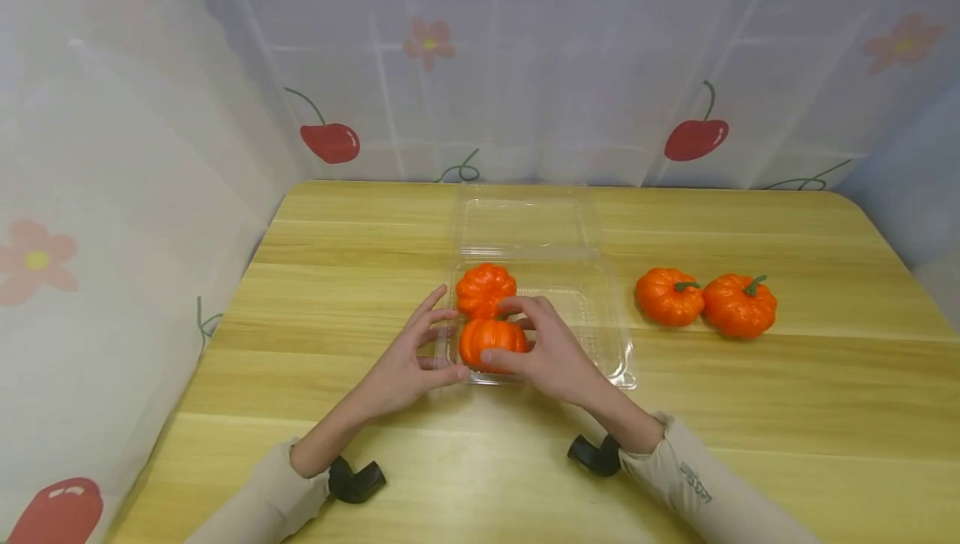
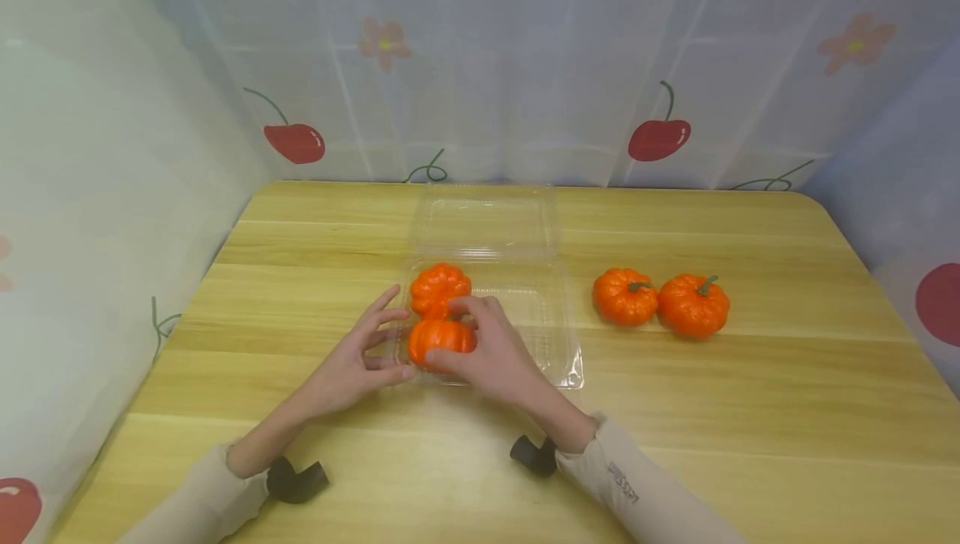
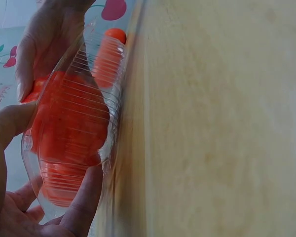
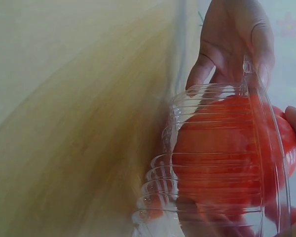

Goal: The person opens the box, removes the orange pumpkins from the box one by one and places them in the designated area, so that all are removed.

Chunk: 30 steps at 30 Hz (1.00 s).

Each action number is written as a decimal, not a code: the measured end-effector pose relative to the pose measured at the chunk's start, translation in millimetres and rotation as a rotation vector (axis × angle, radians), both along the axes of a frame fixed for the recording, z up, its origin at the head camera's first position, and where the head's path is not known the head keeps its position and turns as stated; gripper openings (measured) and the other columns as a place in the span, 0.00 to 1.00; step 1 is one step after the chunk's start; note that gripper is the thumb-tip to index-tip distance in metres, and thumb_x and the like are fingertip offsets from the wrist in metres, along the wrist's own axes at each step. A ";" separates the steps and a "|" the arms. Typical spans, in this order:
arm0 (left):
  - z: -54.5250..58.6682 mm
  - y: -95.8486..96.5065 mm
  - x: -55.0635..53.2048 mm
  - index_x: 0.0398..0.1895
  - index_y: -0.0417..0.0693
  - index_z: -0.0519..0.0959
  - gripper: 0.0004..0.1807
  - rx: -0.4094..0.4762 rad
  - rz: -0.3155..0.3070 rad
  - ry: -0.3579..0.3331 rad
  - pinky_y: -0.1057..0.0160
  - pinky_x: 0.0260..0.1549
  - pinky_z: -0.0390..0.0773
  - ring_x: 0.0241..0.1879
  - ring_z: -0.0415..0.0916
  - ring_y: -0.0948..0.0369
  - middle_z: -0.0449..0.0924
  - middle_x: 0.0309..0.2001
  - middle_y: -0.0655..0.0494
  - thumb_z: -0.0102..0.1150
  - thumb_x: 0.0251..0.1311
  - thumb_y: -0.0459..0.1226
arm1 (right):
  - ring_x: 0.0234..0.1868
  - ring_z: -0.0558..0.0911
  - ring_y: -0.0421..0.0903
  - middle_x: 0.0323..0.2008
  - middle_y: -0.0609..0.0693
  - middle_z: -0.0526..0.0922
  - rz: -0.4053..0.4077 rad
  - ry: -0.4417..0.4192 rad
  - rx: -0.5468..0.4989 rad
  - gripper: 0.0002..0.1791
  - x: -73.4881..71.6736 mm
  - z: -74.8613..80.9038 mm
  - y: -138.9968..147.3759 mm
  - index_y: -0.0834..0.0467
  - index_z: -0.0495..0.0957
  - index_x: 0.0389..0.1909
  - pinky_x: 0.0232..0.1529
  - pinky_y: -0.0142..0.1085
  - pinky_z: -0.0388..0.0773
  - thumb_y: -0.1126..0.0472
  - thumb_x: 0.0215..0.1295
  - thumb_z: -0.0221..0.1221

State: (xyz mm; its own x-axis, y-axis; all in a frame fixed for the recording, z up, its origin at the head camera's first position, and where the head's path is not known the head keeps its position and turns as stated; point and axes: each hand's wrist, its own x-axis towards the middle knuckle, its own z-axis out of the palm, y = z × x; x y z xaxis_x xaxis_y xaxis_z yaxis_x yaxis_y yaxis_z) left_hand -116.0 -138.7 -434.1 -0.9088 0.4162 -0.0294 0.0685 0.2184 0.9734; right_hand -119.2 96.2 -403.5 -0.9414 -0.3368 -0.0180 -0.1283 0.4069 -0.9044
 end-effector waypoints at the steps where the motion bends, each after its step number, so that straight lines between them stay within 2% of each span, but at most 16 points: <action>1: 0.0 0.0 -0.1 0.66 0.49 0.68 0.37 0.002 -0.001 0.000 0.61 0.49 0.81 0.69 0.58 0.42 0.37 0.78 0.69 0.74 0.54 0.38 | 0.54 0.75 0.58 0.57 0.56 0.70 0.001 0.002 -0.007 0.34 0.2 -0.1 0.4 0.56 0.73 0.61 0.47 0.50 0.80 0.51 0.55 0.72; 13: 1.3 -0.1 0.3 0.69 0.47 0.65 0.40 0.013 0.001 -0.010 0.60 0.49 0.80 0.69 0.59 0.42 0.37 0.78 0.66 0.74 0.53 0.36 | 0.56 0.74 0.56 0.59 0.57 0.69 0.046 0.013 -0.109 0.34 3.0 5.8 5.8 0.59 0.71 0.62 0.56 0.53 0.75 0.56 0.56 0.71; 19: 0.8 -0.1 -0.7 0.70 0.46 0.64 0.42 0.017 -0.006 -0.010 0.60 0.50 0.80 0.69 0.58 0.41 0.37 0.78 0.65 0.74 0.53 0.35 | 0.59 0.73 0.55 0.60 0.54 0.72 0.073 0.024 -0.130 0.33 4.7 11.9 7.9 0.60 0.71 0.61 0.62 0.57 0.69 0.58 0.56 0.72; 30: 1.3 -0.7 -0.4 0.71 0.47 0.64 0.41 0.022 -0.002 -0.012 0.60 0.50 0.80 0.68 0.60 0.43 0.38 0.78 0.65 0.74 0.53 0.35 | 0.63 0.71 0.53 0.60 0.52 0.74 0.088 0.056 -0.159 0.28 8.3 14.1 14.9 0.59 0.74 0.59 0.67 0.56 0.62 0.61 0.58 0.71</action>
